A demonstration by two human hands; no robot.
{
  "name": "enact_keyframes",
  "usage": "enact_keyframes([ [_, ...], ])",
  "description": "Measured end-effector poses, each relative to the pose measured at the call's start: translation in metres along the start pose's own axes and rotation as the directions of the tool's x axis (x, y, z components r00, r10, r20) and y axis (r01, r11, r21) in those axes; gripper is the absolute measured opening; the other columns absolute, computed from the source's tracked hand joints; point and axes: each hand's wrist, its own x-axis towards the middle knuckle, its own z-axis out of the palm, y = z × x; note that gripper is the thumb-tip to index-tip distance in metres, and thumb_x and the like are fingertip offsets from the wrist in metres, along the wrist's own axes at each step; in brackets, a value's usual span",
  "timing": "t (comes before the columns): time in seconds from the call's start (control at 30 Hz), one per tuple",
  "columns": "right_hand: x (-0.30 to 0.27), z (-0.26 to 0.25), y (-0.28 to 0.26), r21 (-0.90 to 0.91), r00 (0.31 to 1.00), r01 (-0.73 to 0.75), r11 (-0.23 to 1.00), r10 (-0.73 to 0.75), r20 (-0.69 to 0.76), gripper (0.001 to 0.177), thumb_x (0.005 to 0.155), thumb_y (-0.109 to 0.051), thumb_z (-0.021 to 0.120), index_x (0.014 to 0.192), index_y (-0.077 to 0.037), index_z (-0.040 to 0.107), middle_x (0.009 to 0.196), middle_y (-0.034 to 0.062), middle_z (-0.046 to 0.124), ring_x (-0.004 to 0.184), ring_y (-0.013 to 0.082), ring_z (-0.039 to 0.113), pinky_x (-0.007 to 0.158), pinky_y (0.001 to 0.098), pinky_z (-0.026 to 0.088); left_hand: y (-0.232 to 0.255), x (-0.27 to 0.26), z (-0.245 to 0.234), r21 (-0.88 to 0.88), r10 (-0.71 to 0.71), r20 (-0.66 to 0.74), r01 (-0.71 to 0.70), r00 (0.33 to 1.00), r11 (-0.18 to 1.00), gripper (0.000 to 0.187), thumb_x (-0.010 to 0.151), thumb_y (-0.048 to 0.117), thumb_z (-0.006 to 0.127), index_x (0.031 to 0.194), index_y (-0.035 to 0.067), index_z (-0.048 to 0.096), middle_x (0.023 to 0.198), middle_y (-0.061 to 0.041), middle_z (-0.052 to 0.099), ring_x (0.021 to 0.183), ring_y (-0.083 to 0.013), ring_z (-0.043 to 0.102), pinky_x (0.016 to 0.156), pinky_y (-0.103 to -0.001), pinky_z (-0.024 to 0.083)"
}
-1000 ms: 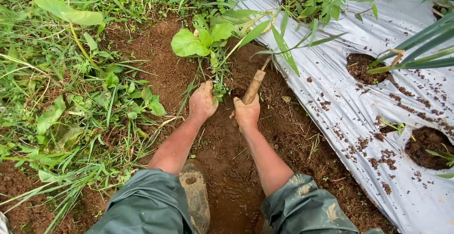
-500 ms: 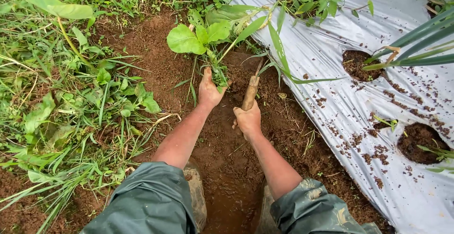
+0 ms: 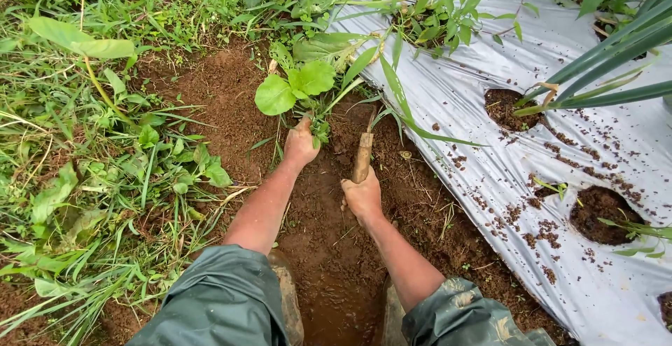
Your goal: The person kneels on the muddy ground beside a garden bed covered with white plastic mulch. They use a small hand hoe to loosen the soil and pull out weeds growing along the edge of the plastic sheeting, clearing the area around the planted crops.
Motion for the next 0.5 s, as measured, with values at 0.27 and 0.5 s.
enact_keyframes([
  [0.27,0.01,0.016,-0.006,0.114,0.986,0.094,0.989,-0.077,-0.146,0.021,0.089,-0.012,0.062,0.106,-0.006,0.052,0.065,0.0126,0.055,0.046,0.0211,0.062,0.044,0.0338,0.057,0.008,-0.039,-0.016,-0.176,0.129,-0.135,-0.152,0.982,0.973,0.047,0.079,-0.001,0.062,0.126,-0.005,0.057,0.085,-0.032,0.07,0.082,-0.0509,0.071,0.072,-0.052,0.061],
  [0.5,0.0,0.006,0.006,-0.079,0.997,0.063,0.995,-0.066,-0.037,0.018,0.086,-0.016,0.064,0.099,-0.008,0.054,0.053,0.0126,0.057,0.041,0.0246,0.063,0.044,0.0357,0.053,-0.011,-0.036,-0.019,-0.261,0.095,-0.12,-0.124,0.988,0.957,0.052,0.075,-0.008,0.068,0.127,0.0,0.062,0.099,-0.022,0.074,0.089,-0.0392,0.074,0.085,-0.05,0.061],
])
